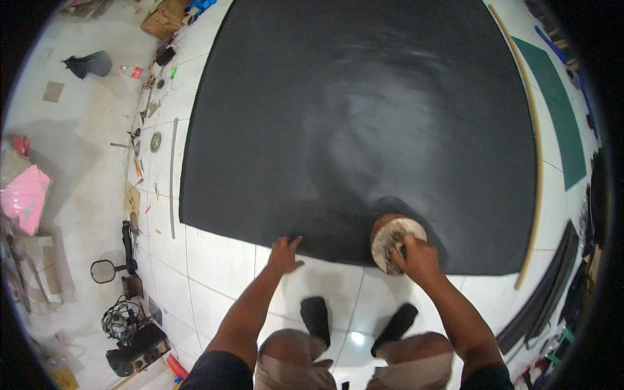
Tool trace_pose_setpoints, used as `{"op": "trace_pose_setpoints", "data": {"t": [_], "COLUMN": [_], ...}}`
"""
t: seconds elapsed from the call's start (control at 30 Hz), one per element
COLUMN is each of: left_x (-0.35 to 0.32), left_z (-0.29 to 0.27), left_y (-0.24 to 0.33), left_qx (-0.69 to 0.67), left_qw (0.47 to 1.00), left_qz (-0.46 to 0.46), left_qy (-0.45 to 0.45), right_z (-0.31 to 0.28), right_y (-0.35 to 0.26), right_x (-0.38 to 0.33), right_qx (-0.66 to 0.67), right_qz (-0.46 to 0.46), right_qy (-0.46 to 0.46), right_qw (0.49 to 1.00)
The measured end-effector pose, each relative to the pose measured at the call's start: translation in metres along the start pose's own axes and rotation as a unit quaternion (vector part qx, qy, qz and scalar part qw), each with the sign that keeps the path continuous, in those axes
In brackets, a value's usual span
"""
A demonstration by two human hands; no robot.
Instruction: The person cuts a large sheet of black synthetic material using shears, then smooths it out by hand and adjusts its position on the floor using a weight and a wooden stick.
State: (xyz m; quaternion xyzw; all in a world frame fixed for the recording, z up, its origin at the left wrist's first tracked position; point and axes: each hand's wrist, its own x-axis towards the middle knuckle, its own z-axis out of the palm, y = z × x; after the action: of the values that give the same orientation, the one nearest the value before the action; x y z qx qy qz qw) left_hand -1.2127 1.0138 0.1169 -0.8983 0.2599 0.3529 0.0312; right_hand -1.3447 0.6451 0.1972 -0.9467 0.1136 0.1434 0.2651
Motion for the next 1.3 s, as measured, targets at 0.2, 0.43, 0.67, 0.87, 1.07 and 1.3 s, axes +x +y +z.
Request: {"op": "trace_pose_setpoints", "data": {"t": [0.2, 0.43, 0.67, 0.87, 1.07, 1.3], "left_x": [-0.017, -0.214, -0.277, -0.309, -0.335, -0.301], "left_z": [-0.084, -0.250, -0.302, -0.351, -0.374, -0.405], "left_y": [0.119, 0.322, 0.259, 0.152, 0.256, 0.603], "left_qx": [-0.234, -0.311, -0.080, -0.080, 0.067, -0.155], "left_qw": [0.970, 0.908, 0.951, 0.990, 0.996, 0.974], "left_qz": [-0.006, 0.269, 0.222, -0.112, -0.051, 0.128], "left_qy": [0.069, -0.087, -0.200, -0.039, 0.029, -0.108], "right_z": [-0.047, -0.077, -0.285, -0.210, -0.113, -0.278], "right_y": [-0.035, -0.109, -0.101, 0.018, 0.145, 0.328], "right_x": [-0.017, -0.268, -0.449, -0.609, -0.718, -0.708], "right_qx": [0.128, 0.270, 0.162, 0.248, 0.424, 0.043], "right_qz": [0.070, 0.175, 0.265, 0.546, 0.498, 0.384], "right_qy": [-0.060, -0.194, 0.128, 0.174, 0.003, 0.046], "right_qw": [0.987, 0.927, 0.942, 0.781, 0.757, 0.921]}}
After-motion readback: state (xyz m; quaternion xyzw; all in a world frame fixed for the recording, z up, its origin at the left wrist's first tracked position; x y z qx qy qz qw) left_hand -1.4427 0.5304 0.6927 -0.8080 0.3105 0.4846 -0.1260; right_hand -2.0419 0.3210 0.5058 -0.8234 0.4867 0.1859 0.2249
